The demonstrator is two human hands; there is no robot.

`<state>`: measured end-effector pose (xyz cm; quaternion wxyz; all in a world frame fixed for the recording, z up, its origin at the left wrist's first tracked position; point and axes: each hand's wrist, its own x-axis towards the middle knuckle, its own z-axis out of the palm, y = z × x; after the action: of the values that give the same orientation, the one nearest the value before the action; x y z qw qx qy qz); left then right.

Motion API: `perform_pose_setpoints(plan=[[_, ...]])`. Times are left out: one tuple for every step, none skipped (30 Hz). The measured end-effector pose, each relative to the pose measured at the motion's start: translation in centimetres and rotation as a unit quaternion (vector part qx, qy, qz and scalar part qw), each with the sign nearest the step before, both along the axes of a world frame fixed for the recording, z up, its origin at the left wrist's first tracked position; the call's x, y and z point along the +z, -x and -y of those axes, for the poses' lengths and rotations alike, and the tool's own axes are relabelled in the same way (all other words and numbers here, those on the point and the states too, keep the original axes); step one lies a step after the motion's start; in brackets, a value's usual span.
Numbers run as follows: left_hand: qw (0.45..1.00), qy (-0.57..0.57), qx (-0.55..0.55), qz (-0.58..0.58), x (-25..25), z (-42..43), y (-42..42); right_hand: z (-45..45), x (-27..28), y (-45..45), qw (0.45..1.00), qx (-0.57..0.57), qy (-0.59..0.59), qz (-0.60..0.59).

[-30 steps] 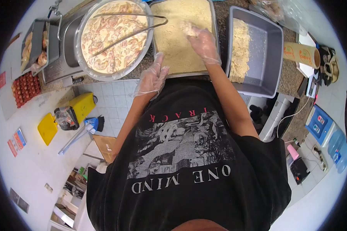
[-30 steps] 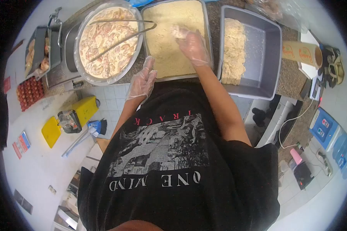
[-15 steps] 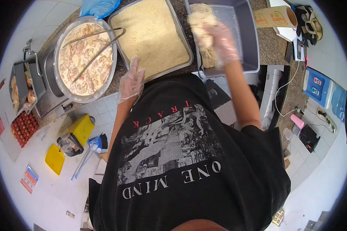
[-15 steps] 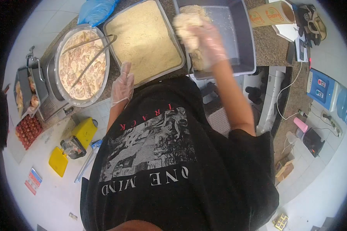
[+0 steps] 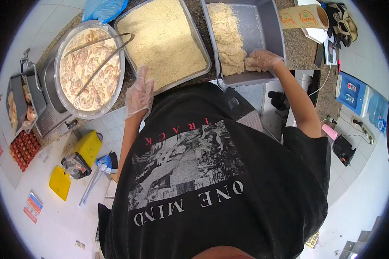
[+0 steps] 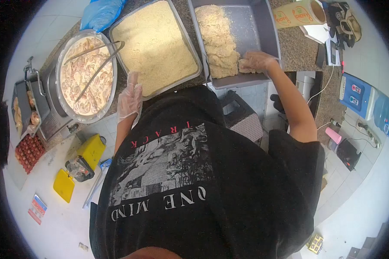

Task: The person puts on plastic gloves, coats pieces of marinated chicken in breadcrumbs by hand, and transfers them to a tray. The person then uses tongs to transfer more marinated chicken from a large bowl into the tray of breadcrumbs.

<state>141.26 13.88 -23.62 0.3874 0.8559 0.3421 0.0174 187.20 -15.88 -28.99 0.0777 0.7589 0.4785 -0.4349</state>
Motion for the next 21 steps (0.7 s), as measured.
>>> perform_pose_setpoints(plan=[[1.0, 0.008, 0.014, -0.005, 0.1, 0.1, 0.2, 0.8, 0.1, 0.2, 0.999, -0.026, -0.038, 0.016], [1.0, 0.008, 0.017, -0.003, 0.0, 0.0, 0.4, 1.5, 0.0, 0.4, 0.995, -0.054, -0.075, 0.032], [1.0, 0.006, 0.019, 0.001, -0.3, -0.1, 0.6, 1.5, 0.4, 0.8, 0.996, -0.064, -0.054, 0.041], [1.0, 0.004, 0.021, 0.005, -0.7, -0.1, 0.7, 1.4, 0.8, 1.2, 0.995, -0.074, -0.033, 0.05], [1.0, 0.004, 0.022, 0.011, -1.2, 0.0, 0.9, 1.3, 1.0, 1.4, 0.995, -0.085, -0.012, 0.059], [1.0, 0.004, 0.022, 0.017, -1.9, 0.1, 1.2, 1.8, 0.4, 1.3, 0.994, -0.092, -0.031, 0.059], [1.0, 0.004, 0.021, 0.022, -2.1, 0.1, 1.3, 2.4, -0.2, 1.3, 0.992, -0.099, -0.05, 0.059], [1.0, -0.007, 0.012, 0.023, -2.1, 0.1, 1.4, 2.8, -0.8, 1.0, 0.986, -0.155, -0.061, 0.018], [1.0, -0.017, 0.002, 0.024, -1.9, 0.1, 1.3, 2.7, -0.8, 1.0, 0.974, -0.212, -0.074, -0.023], [0.999, -0.027, -0.007, 0.024, -1.8, 0.3, 1.3, 2.7, -0.6, 0.7, 0.941, -0.313, -0.076, -0.104], [1.0, -0.025, -0.008, 0.016, -1.5, 0.3, 1.1, 2.6, -0.5, 0.5, 0.891, -0.409, -0.077, -0.183], [1.0, -0.023, -0.01, 0.007, -1.2, 0.2, 0.9, 2.7, -0.8, 0.5, 0.938, -0.317, -0.09, -0.104], [1.0, -0.022, -0.011, -0.001, -0.9, 0.1, 0.7, 2.8, -1.3, 0.6, 0.97, -0.221, -0.103, -0.023], [1.0, -0.025, -0.013, 0.001, -0.8, 0.1, 0.6, 2.9, -1.6, 0.7, 0.984, -0.121, -0.113, 0.059], [1.0, -0.027, -0.013, 0.002, -0.8, 0.0, 0.5, 2.1, -0.3, 0.8, 0.983, -0.108, -0.123, 0.077], [0.999, -0.031, -0.01, 0.003, -0.7, 0.0, 0.3, 0.5, 2.7, 0.9, 0.982, -0.093, -0.134, 0.094], [0.999, -0.037, -0.016, 0.015, -0.9, -0.1, 0.2, -0.8, 4.1, 1.1, 0.98, -0.075, -0.146, 0.108], [0.999, -0.045, -0.018, 0.025, -1.2, -0.3, 0.0, 0.3, 1.4, 0.3, 0.942, -0.062, -0.264, 0.199], [0.998, -0.056, -0.018, 0.033, -1.4, -0.7, -0.2, -1.6, 2.7, 1.6, 0.922, -0.169, -0.306, 0.165], [0.999, -0.002, 0.017, 0.042, -1.3, -0.8, -0.8, -4.0, 6.5, 4.7, 0.891, -0.274, -0.341, 0.126], [0.999, 0.019, 0.026, 0.027, -1.1, -0.9, -1.2, -6.2, 9.1, 7.9, 0.847, -0.375, -0.367, 0.082]])
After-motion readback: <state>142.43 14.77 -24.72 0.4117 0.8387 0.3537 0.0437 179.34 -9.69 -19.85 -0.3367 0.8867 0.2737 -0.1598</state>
